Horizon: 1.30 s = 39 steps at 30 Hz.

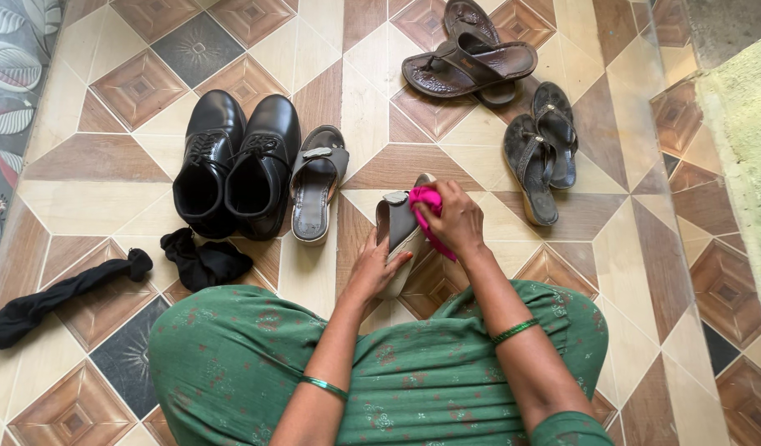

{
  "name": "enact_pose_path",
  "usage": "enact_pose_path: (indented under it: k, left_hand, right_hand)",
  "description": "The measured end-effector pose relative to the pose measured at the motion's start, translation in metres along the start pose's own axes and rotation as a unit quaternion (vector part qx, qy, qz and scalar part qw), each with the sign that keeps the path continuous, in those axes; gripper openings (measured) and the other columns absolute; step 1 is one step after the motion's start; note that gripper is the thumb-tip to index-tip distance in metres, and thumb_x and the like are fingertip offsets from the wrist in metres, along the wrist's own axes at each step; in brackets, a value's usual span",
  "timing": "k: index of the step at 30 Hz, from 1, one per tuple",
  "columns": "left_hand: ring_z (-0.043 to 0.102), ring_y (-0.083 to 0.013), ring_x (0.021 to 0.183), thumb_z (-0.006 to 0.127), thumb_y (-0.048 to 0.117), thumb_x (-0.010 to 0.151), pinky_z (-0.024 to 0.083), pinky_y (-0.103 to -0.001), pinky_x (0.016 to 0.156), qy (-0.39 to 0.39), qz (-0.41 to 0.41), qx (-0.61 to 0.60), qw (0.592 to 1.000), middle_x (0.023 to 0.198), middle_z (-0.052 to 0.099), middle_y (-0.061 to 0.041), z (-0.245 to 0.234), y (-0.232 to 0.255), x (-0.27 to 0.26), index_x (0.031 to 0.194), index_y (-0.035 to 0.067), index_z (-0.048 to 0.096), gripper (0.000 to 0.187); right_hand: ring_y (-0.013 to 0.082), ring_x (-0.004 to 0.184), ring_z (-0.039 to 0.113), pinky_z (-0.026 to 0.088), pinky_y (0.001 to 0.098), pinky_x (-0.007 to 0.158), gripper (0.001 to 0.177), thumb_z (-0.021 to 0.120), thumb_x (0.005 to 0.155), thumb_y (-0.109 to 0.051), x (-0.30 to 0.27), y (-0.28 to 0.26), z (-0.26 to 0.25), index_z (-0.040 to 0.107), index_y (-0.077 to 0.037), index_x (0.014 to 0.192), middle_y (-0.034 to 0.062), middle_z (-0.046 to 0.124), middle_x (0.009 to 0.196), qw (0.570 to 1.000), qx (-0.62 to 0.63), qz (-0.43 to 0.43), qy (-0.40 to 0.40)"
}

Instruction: The person sits on the floor and wipes several pairs of shoes with a pink cloth. They handle black lace-up shoes, gray slip-ons, and dark sandals, wiping the uppers and soles of each item one at a time.

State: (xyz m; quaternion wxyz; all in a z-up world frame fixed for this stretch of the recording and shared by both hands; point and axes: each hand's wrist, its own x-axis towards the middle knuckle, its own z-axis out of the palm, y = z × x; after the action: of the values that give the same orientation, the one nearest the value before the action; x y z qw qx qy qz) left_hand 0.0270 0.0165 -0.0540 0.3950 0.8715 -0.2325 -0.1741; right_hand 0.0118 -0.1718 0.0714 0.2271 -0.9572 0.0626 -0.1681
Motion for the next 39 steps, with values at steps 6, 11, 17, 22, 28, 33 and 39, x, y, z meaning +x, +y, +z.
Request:
enact_pose_path:
  k: [6,11,17,22,28,33,39]
  left_hand:
    - [0.053,-0.0448,0.134,0.07,0.043,0.082,0.045,-0.045,0.112,0.035,0.035,-0.004,0.999,0.16,0.041,-0.027,0.025,-0.034,0.013,0.147,0.019,0.055,0.071]
    - [0.051,-0.0419,0.136,0.083,0.056,0.073,0.046,-0.045,0.109,0.007,-0.026,-0.058,0.998,0.157,0.037,-0.024,0.012,-0.015,0.006,0.148,0.016,0.051,0.09]
    - [0.052,-0.0391,0.135,0.084,0.056,0.068,0.05,-0.046,0.103,-0.021,-0.084,-0.051,0.995,0.16,0.033,-0.021,-0.002,0.004,0.005,0.149,0.023,0.05,0.094]
    - [0.054,-0.0407,0.133,0.084,0.056,0.07,0.05,-0.046,0.103,0.01,-0.053,-0.062,0.997,0.158,0.037,-0.022,0.007,-0.008,0.006,0.148,0.023,0.051,0.091]
    - [0.054,-0.0415,0.133,0.082,0.054,0.074,0.05,-0.046,0.103,0.014,-0.058,-0.07,0.996,0.158,0.036,-0.024,0.011,-0.009,0.008,0.146,0.022,0.053,0.084]
    - [0.054,-0.0428,0.131,0.077,0.05,0.071,0.05,-0.044,0.104,0.042,-0.027,-0.092,0.995,0.158,0.036,-0.026,0.032,-0.037,0.018,0.148,0.017,0.052,0.087]
    - [0.048,-0.0449,0.138,0.055,0.058,0.098,0.04,-0.043,0.112,0.011,-0.04,-0.163,0.986,0.152,0.042,-0.029,0.04,-0.052,0.018,0.147,0.019,0.054,0.063]
  right_hand:
    - [0.0281,0.089,0.073,0.059,0.0417,0.071,0.029,0.08,0.083,-0.027,-0.029,-0.022,0.021,0.068,-0.018,0.108,0.0074,0.068,0.097,0.985,-0.05,-0.122,-0.111]
    - [0.029,0.088,0.072,0.059,0.0424,0.072,0.028,0.078,0.085,-0.024,-0.014,-0.011,0.018,0.067,-0.017,0.11,0.0071,0.07,0.104,0.995,-0.077,-0.065,-0.021]
    - [0.0336,0.087,0.071,0.057,0.0468,0.072,0.039,0.083,0.077,-0.029,-0.02,-0.009,0.0,0.066,-0.014,0.109,0.0097,0.068,0.099,0.996,-0.031,-0.043,-0.078]
    - [0.0313,0.09,0.072,0.059,0.0451,0.075,0.035,0.079,0.08,-0.024,-0.03,-0.018,0.014,0.065,-0.017,0.111,0.0063,0.07,0.103,0.989,-0.038,-0.048,-0.132]
    - [0.0328,0.089,0.073,0.058,0.0454,0.078,0.031,0.077,0.087,-0.028,-0.025,-0.005,-0.001,0.065,-0.017,0.114,0.0084,0.072,0.099,0.987,0.001,0.065,-0.144]
    - [0.0352,0.093,0.07,0.057,0.0462,0.077,0.037,0.078,0.077,-0.02,-0.042,-0.014,0.007,0.065,-0.016,0.112,0.0109,0.072,0.102,0.992,0.001,-0.038,-0.119]
    - [0.0351,0.096,0.071,0.056,0.0472,0.081,0.039,0.076,0.081,-0.021,-0.028,-0.004,0.004,0.065,-0.022,0.119,0.0118,0.073,0.103,0.989,-0.022,0.081,-0.126]
